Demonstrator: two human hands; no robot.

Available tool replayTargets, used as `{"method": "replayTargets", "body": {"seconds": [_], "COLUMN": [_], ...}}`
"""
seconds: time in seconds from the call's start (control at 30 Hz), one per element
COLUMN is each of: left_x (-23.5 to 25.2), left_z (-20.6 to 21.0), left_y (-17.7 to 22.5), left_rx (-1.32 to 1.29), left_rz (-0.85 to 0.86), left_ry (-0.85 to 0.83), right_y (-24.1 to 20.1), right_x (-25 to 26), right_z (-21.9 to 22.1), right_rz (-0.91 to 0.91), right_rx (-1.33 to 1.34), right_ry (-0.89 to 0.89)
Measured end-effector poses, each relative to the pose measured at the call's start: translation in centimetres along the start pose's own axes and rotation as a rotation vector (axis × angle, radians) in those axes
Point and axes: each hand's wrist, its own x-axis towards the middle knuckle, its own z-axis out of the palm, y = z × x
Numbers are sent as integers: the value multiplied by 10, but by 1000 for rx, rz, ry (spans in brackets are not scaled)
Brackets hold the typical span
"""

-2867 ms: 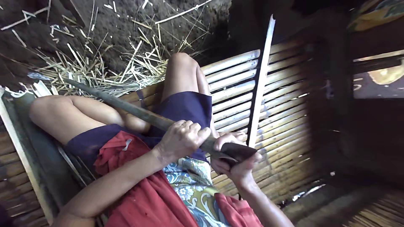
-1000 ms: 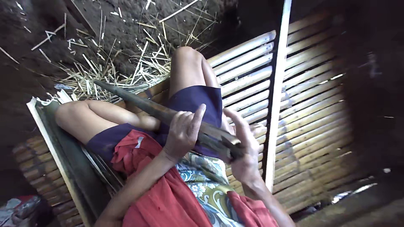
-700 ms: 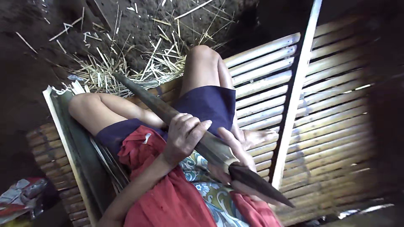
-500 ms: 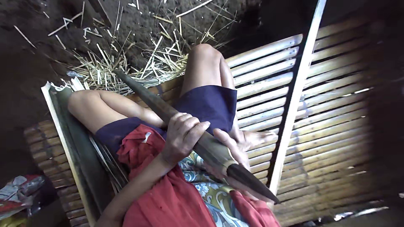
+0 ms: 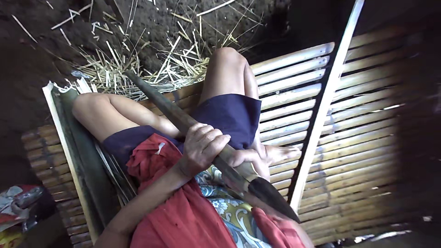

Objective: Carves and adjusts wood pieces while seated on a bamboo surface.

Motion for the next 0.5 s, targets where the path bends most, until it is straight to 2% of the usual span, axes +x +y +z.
{"method": "replayTargets", "body": {"seconds": [0.1, 0.2, 0.27, 0.37, 0.43, 0.5], "left_x": [0, -9, -10, -6, 0, 2], "left_z": [8, 15, 18, 17, 13, 12], "left_y": [-1, -4, -7, -8, -11, -10], "left_rx": [-2, 10, 13, 31, 50, 63], "left_rz": [-2, 11, 30, 23, 1, -12], "left_ry": [-3, -67, -83, -80, -57, -42], "right_y": [-10, -18, -19, -25, -29, -24], "right_x": [-4, -10, -13, -17, -20, -24], "right_z": [-2, -1, -5, -4, -3, 6], "right_rz": [168, 419, 508, 531, 463, 393], "right_rx": [135, 481, 480, 227, -111, -312], "right_ry": [27, 144, 179, 261, 224, 289]}}
